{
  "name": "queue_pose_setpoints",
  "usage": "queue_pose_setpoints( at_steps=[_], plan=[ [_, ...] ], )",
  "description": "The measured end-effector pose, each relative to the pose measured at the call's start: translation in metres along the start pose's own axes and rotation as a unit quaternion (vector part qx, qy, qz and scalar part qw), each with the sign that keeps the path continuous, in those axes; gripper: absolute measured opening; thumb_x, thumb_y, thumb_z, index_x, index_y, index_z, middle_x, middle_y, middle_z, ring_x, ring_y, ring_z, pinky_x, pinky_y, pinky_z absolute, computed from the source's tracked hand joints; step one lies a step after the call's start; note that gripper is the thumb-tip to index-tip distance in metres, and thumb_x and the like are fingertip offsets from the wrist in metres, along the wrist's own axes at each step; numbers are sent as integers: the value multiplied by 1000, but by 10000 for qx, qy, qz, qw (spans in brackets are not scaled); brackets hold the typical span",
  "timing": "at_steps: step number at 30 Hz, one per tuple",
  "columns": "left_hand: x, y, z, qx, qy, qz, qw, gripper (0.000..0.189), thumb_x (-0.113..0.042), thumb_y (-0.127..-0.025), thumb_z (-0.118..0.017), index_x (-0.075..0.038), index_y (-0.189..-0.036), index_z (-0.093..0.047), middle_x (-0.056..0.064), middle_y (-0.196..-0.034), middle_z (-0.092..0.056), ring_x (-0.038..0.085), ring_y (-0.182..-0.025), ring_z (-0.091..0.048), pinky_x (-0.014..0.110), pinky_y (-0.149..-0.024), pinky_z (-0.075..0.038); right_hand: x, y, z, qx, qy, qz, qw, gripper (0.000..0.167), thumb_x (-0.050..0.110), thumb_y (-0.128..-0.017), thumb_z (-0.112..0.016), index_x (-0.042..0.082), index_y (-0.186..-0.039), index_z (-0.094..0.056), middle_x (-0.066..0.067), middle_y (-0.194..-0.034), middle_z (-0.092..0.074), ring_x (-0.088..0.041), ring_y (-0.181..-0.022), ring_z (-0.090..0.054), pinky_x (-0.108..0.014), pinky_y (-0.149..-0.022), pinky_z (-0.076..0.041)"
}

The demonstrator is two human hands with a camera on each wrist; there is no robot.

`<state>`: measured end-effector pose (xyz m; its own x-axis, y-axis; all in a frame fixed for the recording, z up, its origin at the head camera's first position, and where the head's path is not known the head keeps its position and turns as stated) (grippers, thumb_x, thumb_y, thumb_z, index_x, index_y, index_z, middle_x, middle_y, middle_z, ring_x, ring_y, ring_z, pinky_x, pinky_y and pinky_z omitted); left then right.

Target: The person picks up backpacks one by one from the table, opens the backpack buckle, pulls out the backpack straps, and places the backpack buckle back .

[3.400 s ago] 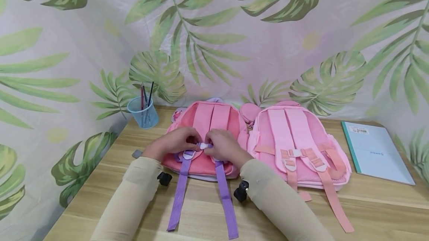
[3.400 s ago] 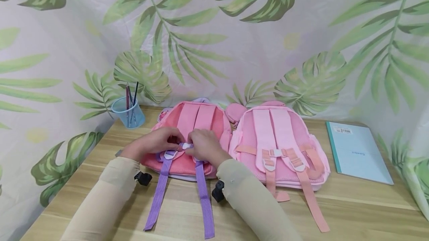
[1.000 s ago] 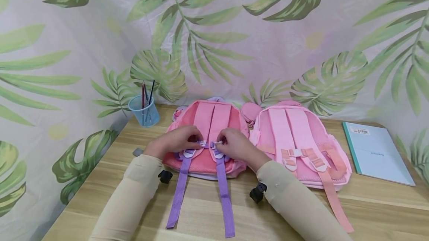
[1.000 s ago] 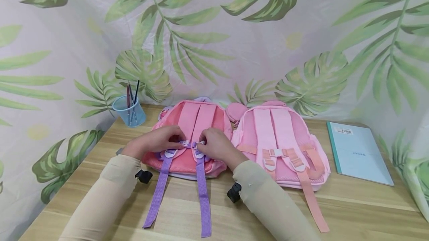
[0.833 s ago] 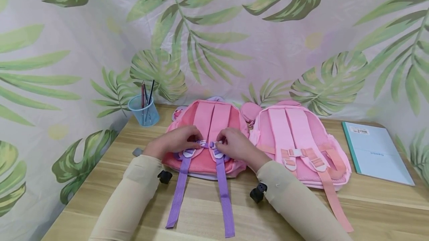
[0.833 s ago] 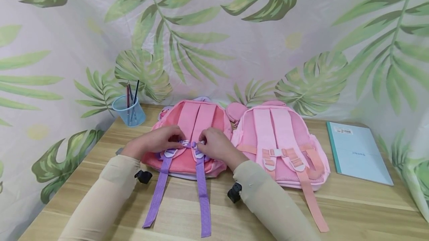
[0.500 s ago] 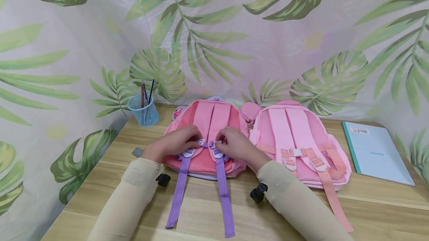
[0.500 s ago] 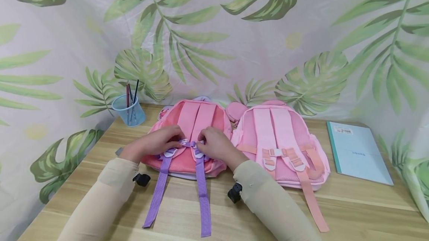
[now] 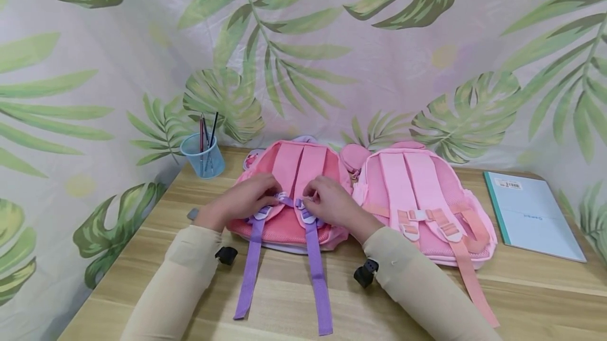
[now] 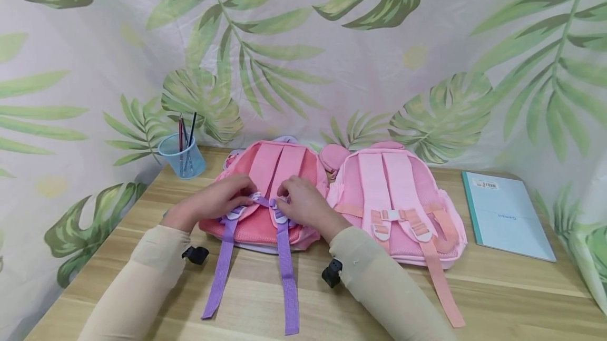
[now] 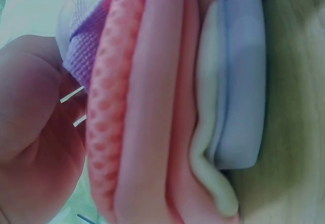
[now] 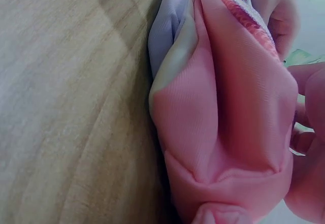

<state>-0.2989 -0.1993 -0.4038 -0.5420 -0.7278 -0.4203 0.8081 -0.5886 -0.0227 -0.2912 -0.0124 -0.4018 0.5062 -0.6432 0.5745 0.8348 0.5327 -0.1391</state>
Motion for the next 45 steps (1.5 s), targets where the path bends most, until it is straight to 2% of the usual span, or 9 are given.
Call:
queue_pose_setpoints(
  at_steps=[8, 12, 16, 20, 24, 31, 38, 45],
  plan=[
    [1, 3, 10, -48, 98, 79, 9999, 18, -11, -102, -73, -12, -120, -69, 2, -112, -69, 21, -107, -62, 46, -101, -56, 9, -5, 2, -32, 34, 111, 9999, 18, 21, -101, -74, 7, -112, -74, -8, -109, -70, -24, -102, -63, -41, -96, -55],
    [0, 3, 14, -150, 64, -1, 9999, 18, -9, -102, -74, -10, -119, -69, 4, -110, -70, 21, -105, -63, 45, -99, -57, 13, -10, -1, 95, 95, 41, 9999, 20, 23, -101, -73, 7, -114, -75, -8, -109, -72, -26, -105, -64, -43, -99, -53],
    [-2, 7, 19, -216, 183, 61, 9996, 18, -8, -102, -73, -9, -119, -68, 6, -111, -69, 23, -105, -63, 46, -99, -57, 16, -16, -6, 214, 200, 0, 9996, 23, 24, -100, -75, 7, -115, -76, -8, -108, -72, -26, -106, -64, -43, -100, -53],
    [-2, 8, 23, -268, 285, 101, 9992, 16, -7, -103, -72, -10, -118, -67, 6, -110, -68, 21, -103, -62, 44, -97, -57, 19, -21, -10, 300, 240, -75, 9992, 28, 27, -99, -79, 7, -118, -77, -9, -112, -73, -28, -111, -65, -45, -104, -51],
    [-3, 8, 26, -340, 278, -2, 9990, 13, -7, -104, -70, -11, -116, -67, 5, -109, -68, 20, -102, -61, 43, -94, -55, 19, -26, -15, 375, 331, -225, 9985, 33, 30, -98, -81, 7, -121, -78, -8, -115, -73, -28, -113, -63, -46, -106, -49],
    [-2, 7, 27, -352, 309, -17, 9989, 13, -9, -104, -71, -12, -116, -67, 4, -108, -68, 20, -101, -61, 43, -95, -54, 14, -32, -25, 435, 498, -511, 9965, 37, 34, -97, -82, 9, -124, -78, -7, -117, -72, -26, -110, -60, -43, -105, -49],
    [-3, 8, 30, -373, 427, 42, 9984, 14, -9, -104, -71, -13, -117, -67, 4, -108, -67, 21, -101, -61, 45, -96, -55, 15, -35, -25, 414, 659, -406, 9961, 36, 34, -97, -82, 9, -124, -79, -7, -117, -74, -26, -108, -60, -42, -101, -49],
    [-2, 8, 31, -403, 481, 12, 9980, 15, -8, -103, -71, -12, -117, -67, 5, -108, -67, 22, -102, -61, 50, -97, -56, 18, -36, -25, 421, 737, -232, 9961, 29, 31, -99, -80, 11, -120, -80, -5, -109, -75, -24, -102, -58, -40, -96, -47]
  ],
)
Point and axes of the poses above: each hand's wrist, its own y-axis away from the middle knuckle, its own z-axis out of the back of the hand, x = y × z, the point moved 7 cm from there along -y, towards the middle knuckle
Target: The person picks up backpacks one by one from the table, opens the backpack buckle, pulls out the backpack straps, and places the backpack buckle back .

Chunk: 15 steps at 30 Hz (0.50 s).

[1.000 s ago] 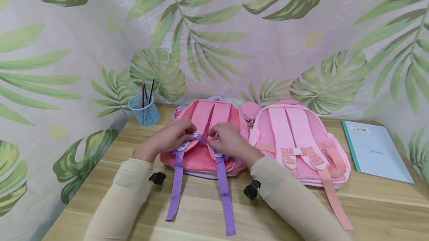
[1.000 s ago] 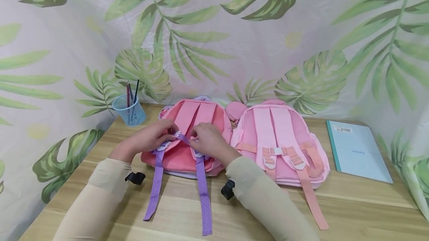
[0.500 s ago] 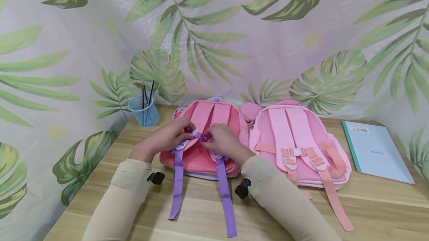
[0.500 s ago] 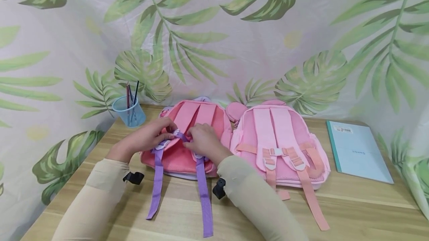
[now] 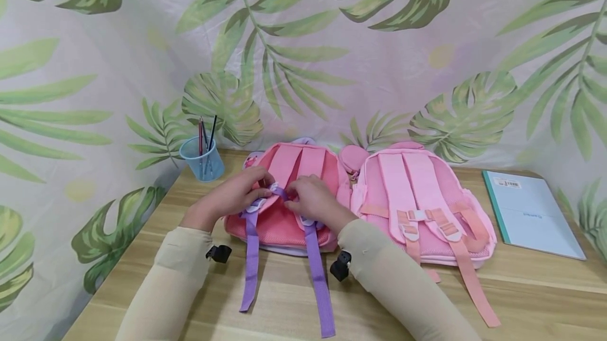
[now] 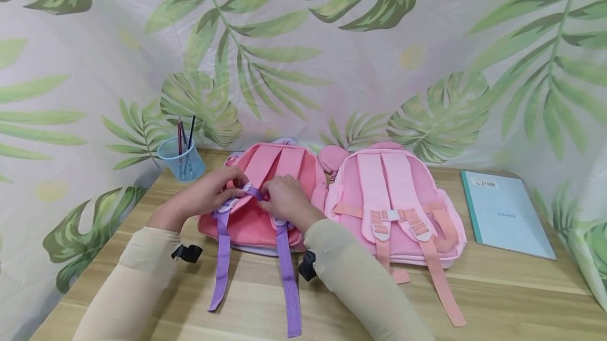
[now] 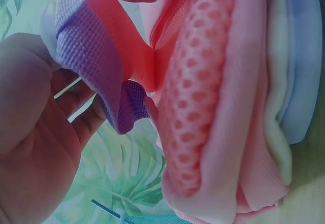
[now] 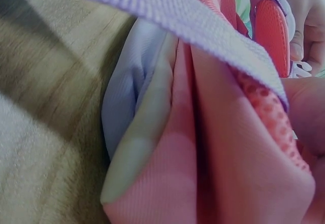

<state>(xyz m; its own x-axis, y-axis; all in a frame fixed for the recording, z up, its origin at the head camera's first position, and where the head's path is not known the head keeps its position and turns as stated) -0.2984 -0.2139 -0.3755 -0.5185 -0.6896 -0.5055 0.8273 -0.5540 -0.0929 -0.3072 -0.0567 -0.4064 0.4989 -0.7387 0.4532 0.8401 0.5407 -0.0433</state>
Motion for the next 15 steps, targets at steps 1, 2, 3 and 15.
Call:
queue_pose_setpoints(
  at_steps=[1, 2, 3, 15],
  plan=[
    [0, 0, 0, -3, 18, -1, 10000, 15, -8, -103, -71, -12, -117, -66, 5, -109, -67, 22, -102, -61, 50, -97, -56, 1, 0, 0, -3, -3, 24, 10000, 28, 31, -99, -80, 11, -120, -80, -5, -108, -75, -24, -102, -58, -40, -96, -47],
    [0, 0, 0, -4, 37, 9, 10000, 15, -8, -104, -71, -12, -117, -66, 5, -109, -67, 22, -102, -61, 51, -98, -55, 1, 0, 0, -7, -12, 35, 10000, 28, 30, -99, -80, 11, -120, -80, -5, -108, -75, -24, -102, -58, -40, -97, -47],
    [0, 1, 0, -5, 55, 19, 10000, 15, -8, -104, -71, -12, -117, -66, 6, -109, -67, 22, -102, -61, 51, -98, -55, 1, 0, 1, -23, -18, 52, 10000, 27, 30, -99, -79, 11, -119, -80, -5, -108, -75, -24, -102, -59, -40, -97, -47],
    [2, 2, 0, -63, 49, 46, 10000, 15, -9, -104, -71, -12, -118, -66, 6, -111, -68, 22, -103, -61, 47, -97, -54, -2, 6, 12, -148, -943, 24, 9954, 19, 20, -101, -75, 8, -116, -77, -8, -109, -76, -20, -96, -67, -37, -91, -58]
  ],
)
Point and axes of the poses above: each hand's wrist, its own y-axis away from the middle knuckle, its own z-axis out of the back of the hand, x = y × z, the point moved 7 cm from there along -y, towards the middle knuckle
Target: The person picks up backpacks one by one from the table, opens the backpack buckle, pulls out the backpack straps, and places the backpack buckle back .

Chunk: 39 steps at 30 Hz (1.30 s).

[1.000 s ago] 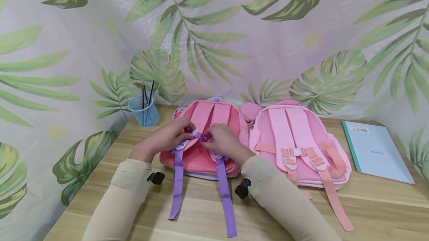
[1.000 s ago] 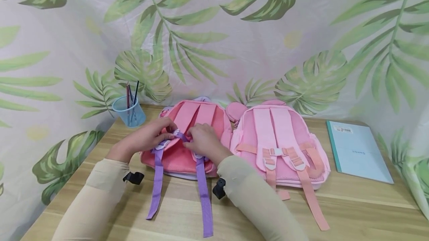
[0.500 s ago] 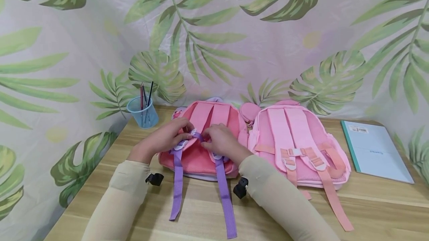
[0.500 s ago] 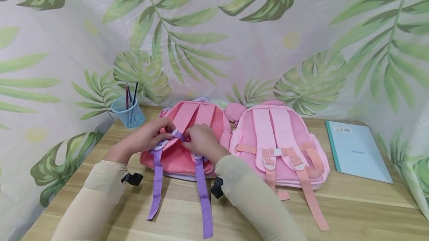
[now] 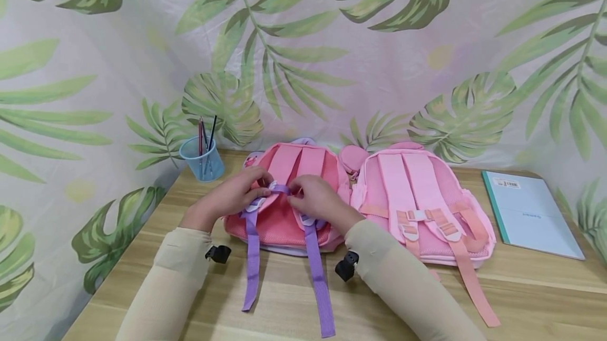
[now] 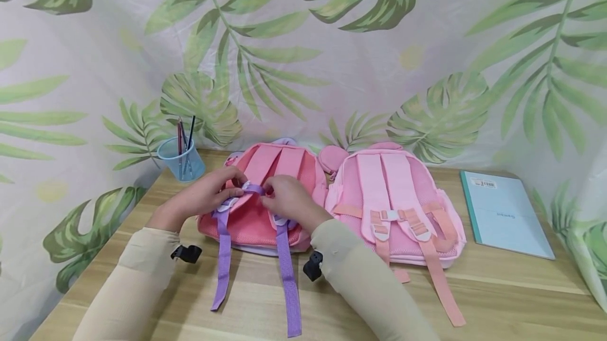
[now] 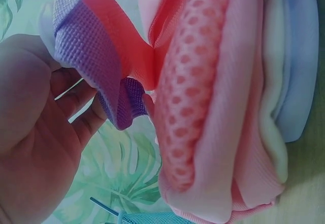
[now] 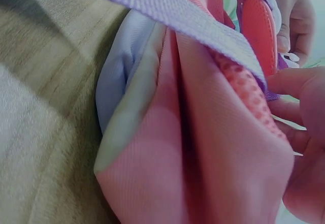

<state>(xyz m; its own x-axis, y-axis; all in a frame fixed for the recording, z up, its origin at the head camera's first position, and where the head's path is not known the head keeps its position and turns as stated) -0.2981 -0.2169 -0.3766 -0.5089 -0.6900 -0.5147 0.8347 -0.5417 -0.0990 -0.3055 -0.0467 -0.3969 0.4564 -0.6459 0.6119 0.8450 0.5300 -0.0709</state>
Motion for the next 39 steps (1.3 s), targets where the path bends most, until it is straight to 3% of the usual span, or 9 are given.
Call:
queue_pose_setpoints(
  at_steps=[8, 14, 19, 23, 28, 35, 39],
  plan=[
    [2, 1, 0, -11, 20, 50, 10000, 17, -8, -104, -71, -12, -119, -66, 6, -113, -69, 23, -106, -62, 50, -99, -55, 3, 5, 13, -254, -468, 81, 9985, 21, 19, -101, -74, 7, -118, -76, -9, -110, -76, -21, -97, -68, -37, -90, -58],
    [-1, 1, 2, -40, 126, 40, 9999, 16, -8, -104, -69, -10, -120, -65, 8, -113, -68, 25, -106, -62, 54, -100, -55, 3, 7, 21, -530, -990, 93, 9936, 24, 20, -101, -75, 7, -121, -74, -8, -114, -76, -25, -108, -69, -43, -102, -58],
    [-3, 0, 3, -109, 135, 26, 9998, 16, -8, -104, -69, -9, -120, -65, 8, -113, -68, 25, -106, -62, 55, -100, -54, 1, 8, 24, -586, -1576, -149, 9856, 26, 23, -101, -74, 8, -123, -73, -9, -120, -75, -26, -116, -68, -45, -108, -56],
    [-3, 0, 2, -143, 153, 55, 9998, 17, -8, -104, -70, -9, -120, -65, 8, -112, -68, 25, -105, -62, 53, -99, -55, 0, 9, 27, -621, -1866, -321, 9799, 28, 24, -101, -75, 8, -124, -73, -9, -116, -72, -24, -106, -63, -39, -99, -55],
    [0, 1, 1, -196, 137, 80, 9997, 17, -8, -104, -70, -10, -120, -65, 7, -113, -68, 23, -105, -62, 47, -97, -54, -4, 9, 26, -526, -1882, -483, 9795, 26, 21, -101, -72, 7, -123, -73, -8, -103, -67, -20, -91, -59, -31, -81, -50],
    [0, 1, 1, -308, 150, 80, 9994, 20, -8, -104, -70, -11, -123, -64, 5, -114, -67, 22, -104, -62, 43, -95, -54, -9, 4, 21, -410, -1655, -700, 9829, 26, 29, -105, -70, 8, -117, -79, -7, -108, -75, -20, -87, -63, -30, -79, -53],
    [-1, 2, 2, -399, 193, 53, 9990, 21, -6, -104, -70, -11, -123, -64, 5, -113, -67, 21, -103, -61, 41, -93, -54, -10, 2, 17, -257, -1989, -1054, 9740, 25, 29, -104, -72, 9, -115, -81, -8, -103, -75, -16, -74, -60, -27, -66, -50]
  ],
)
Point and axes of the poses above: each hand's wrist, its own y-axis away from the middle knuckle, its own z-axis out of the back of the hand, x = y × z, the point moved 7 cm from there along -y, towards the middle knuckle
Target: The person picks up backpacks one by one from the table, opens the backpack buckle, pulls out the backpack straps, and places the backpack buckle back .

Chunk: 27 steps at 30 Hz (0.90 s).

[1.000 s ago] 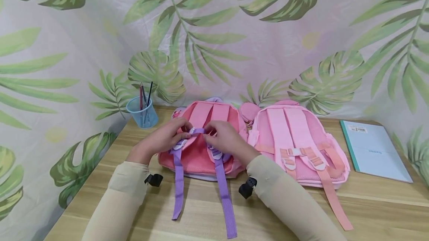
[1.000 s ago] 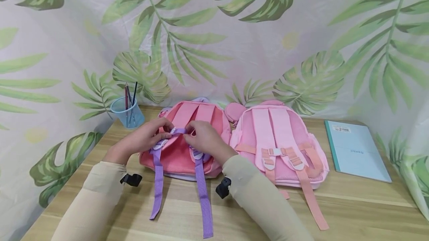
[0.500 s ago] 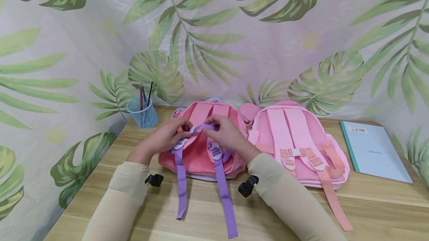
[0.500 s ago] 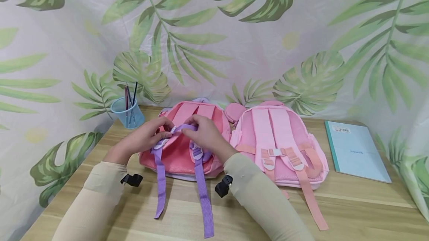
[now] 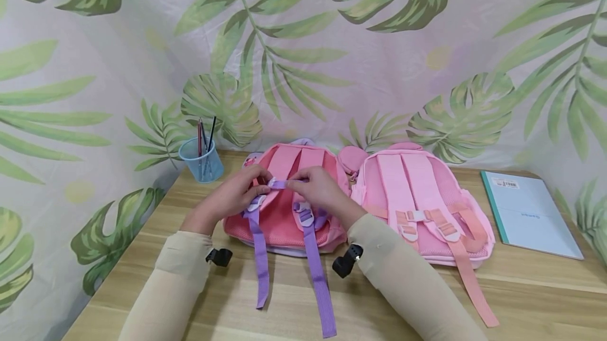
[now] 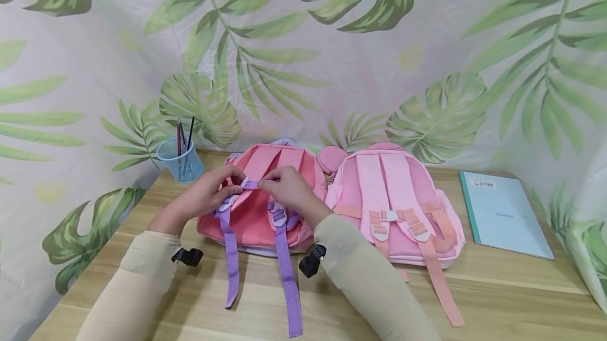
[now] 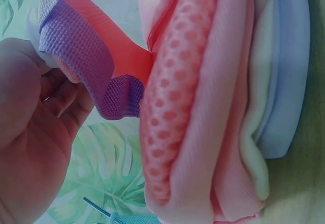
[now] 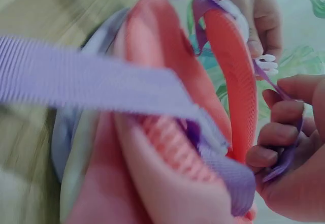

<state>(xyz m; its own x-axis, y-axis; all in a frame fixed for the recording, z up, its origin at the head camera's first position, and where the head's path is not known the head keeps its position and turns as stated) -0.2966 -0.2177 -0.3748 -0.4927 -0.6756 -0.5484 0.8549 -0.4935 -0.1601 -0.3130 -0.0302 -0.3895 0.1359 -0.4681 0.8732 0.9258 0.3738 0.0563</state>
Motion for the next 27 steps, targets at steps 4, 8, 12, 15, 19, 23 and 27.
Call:
queue_pose_setpoints(
  at_steps=[4, 8, 12, 15, 19, 23, 27],
  plan=[
    [-1, 0, 0, -81, -1, -98, 9999, 20, -4, -104, -69, -10, -122, -65, 4, -112, -67, 20, -101, -61, 39, -91, -54, -2, -3, -5, 163, -723, -396, 9965, 22, 25, -103, -74, 7, -113, -82, -10, -83, -70, -14, -63, -56, -25, -57, -44],
    [-2, 0, -2, -120, 34, -141, 9998, 19, -5, -104, -69, -8, -123, -66, 5, -112, -68, 21, -101, -62, 39, -92, -54, -6, -4, -11, 228, -1275, -678, 9893, 19, 22, -104, -73, 6, -111, -81, -4, -70, -62, -13, -59, -53, -24, -56, -44],
    [-1, 1, 1, -234, 150, -109, 9996, 20, -4, -103, -70, -7, -123, -66, 7, -113, -68, 22, -103, -62, 41, -94, -54, -3, -6, -15, 253, -1347, -669, 9883, 21, 23, -104, -72, 5, -109, -81, -1, -68, -59, -13, -58, -51, -24, -57, -43],
    [-2, 0, 2, -301, 189, -119, 9993, 21, -3, -103, -70, -6, -123, -66, 7, -113, -68, 23, -103, -63, 42, -95, -55, -1, -7, -15, 204, -1254, -608, 9900, 22, 25, -104, -73, 7, -110, -82, 0, -65, -56, -13, -57, -49, -25, -56, -41],
    [-3, 0, 2, -352, 182, -123, 9991, 22, -3, -102, -71, -6, -123, -67, 8, -114, -69, 23, -103, -64, 43, -95, -56, 2, -9, -16, 158, -1207, -560, 9910, 21, 24, -103, -73, 8, -113, -83, 1, -63, -53, -13, -56, -48, -26, -56, -40],
    [-3, 1, 2, -364, 187, -116, 9991, 22, -3, -102, -71, -7, -124, -68, 7, -113, -69, 22, -103, -64, 41, -94, -56, 4, -11, -18, 183, -1157, -616, 9912, 22, 25, -103, -74, 7, -113, -83, 2, -63, -54, -13, -57, -49, -25, -57, -41],
    [-4, 1, 2, -434, 190, -167, 9987, 22, -3, -102, -71, -6, -124, -68, 8, -114, -69, 22, -101, -64, 38, -90, -56, 6, -13, -19, 157, -1059, -568, 9926, 24, 26, -103, -74, 6, -114, -83, 3, -65, -56, -11, -60, -50, -23, -58, -42]
  ],
)
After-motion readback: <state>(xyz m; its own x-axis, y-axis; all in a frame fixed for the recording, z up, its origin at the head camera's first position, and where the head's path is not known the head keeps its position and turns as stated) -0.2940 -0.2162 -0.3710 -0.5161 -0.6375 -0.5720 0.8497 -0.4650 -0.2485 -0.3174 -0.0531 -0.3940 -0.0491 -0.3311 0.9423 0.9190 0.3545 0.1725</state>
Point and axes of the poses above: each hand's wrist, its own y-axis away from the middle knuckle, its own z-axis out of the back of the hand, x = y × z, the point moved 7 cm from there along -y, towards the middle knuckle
